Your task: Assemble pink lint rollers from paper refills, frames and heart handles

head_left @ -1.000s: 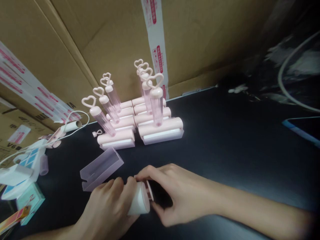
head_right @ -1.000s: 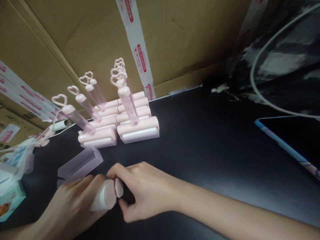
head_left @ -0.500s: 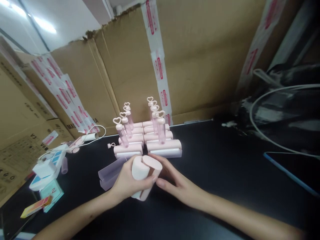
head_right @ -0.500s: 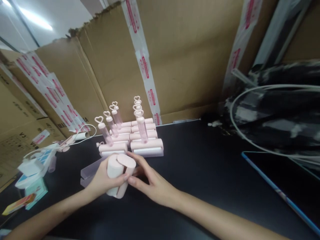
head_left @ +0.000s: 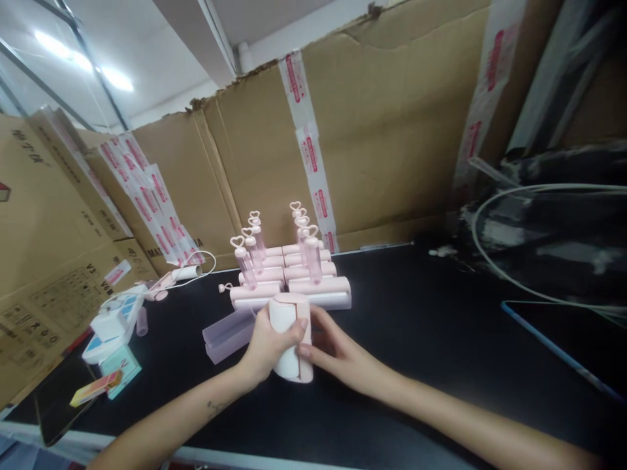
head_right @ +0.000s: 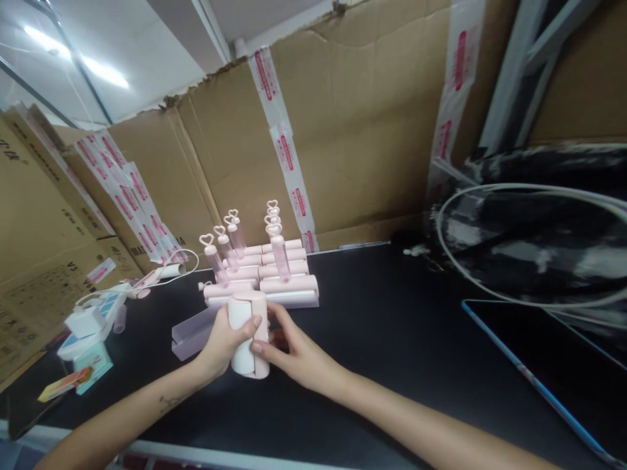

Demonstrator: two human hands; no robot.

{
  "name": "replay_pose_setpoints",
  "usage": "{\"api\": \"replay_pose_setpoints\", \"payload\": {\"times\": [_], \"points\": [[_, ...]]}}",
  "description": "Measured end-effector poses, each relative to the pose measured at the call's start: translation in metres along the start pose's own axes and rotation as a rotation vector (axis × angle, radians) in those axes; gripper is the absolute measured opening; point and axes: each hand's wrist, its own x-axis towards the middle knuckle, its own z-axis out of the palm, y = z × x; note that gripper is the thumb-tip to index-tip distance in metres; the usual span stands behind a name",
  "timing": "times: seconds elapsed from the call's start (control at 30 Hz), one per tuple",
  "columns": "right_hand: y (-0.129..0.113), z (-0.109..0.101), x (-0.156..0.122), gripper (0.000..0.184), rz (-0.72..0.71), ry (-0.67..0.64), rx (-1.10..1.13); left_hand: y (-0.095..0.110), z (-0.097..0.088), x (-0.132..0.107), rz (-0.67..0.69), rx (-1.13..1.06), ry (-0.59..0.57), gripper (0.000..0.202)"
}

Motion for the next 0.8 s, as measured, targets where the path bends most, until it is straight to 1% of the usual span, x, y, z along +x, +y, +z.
{"api": "replay_pose_setpoints", "payload": {"times": [0.07,0.13,0.17,0.2,0.23,0.27,0.3,0.33,0.37,0.4,0.43,0.47,0.5,0.53,0.57,0.67,0.73,0.8], "points": [[-0.001,0.000,0.002,0.052,0.003,0.034,0.060,0.000,-0.005,0.003,0.064,0.043,-0.041,0.051],[-0.003,-0.002,0.004,0.050,0.032,0.081,0.122,0.003,-0.020,0.006,0.191,0.206,-0.095,0.064],[-0.005,-0.003,0.004,0.049,0.048,0.107,0.142,0.006,-0.033,0.005,0.262,0.336,-0.118,0.071],[-0.008,-0.005,0.005,0.048,0.057,0.132,0.149,0.007,-0.048,0.003,0.326,0.485,-0.109,0.076],[-0.011,-0.007,0.006,0.048,0.056,0.156,0.136,0.007,-0.065,0.000,0.371,0.653,-0.075,0.079],[-0.015,-0.010,0.006,0.049,0.041,0.181,0.105,0.004,-0.083,-0.004,0.397,0.815,-0.069,0.078],[-0.019,-0.013,0.006,0.051,0.020,0.204,0.061,-0.001,-0.103,-0.009,0.405,0.949,-0.063,0.074],[-0.025,-0.017,0.005,0.052,-0.007,0.228,0.004,-0.009,-0.122,-0.014,0.392,1.043,-0.015,0.071],[-0.031,-0.020,0.005,0.052,-0.035,0.254,-0.060,-0.019,-0.139,-0.018,0.358,1.084,0.041,0.070],[-0.038,-0.024,0.004,0.049,-0.059,0.280,-0.127,-0.031,-0.154,-0.022,0.309,1.067,0.065,0.071],[-0.045,-0.027,0.003,0.046,-0.078,0.303,-0.195,-0.041,-0.165,-0.026,0.258,0.999,0.082,0.071],[-0.053,-0.029,0.002,0.042,-0.097,0.320,-0.256,-0.050,-0.171,-0.031,0.223,0.902,0.088,0.069],[-0.059,-0.031,0.001,0.038,-0.117,0.329,-0.311,-0.055,-0.172,-0.035,0.205,0.817,0.068,0.066],[-0.065,-0.032,0.000,0.035,-0.144,0.326,-0.358,-0.057,-0.168,-0.040,0.190,0.738,0.035,0.065],[-0.070,-0.033,-0.001,0.033,-0.175,0.310,-0.400,-0.056,-0.160,-0.044,0.175,0.674,-0.019,0.065],[-0.075,-0.033,-0.002,0.028,-0.263,0.193,-0.523,-0.040,-0.123,-0.046,0.102,0.539,-0.271,0.072],[-0.072,-0.031,-0.002,0.028,-0.282,0.087,-0.609,-0.028,-0.098,-0.038,0.093,0.477,-0.371,0.073],[-0.067,-0.028,-0.002,0.029,-0.278,0.007,-0.687,-0.020,-0.082,-0.026,0.114,0.435,-0.460,0.079]]}}
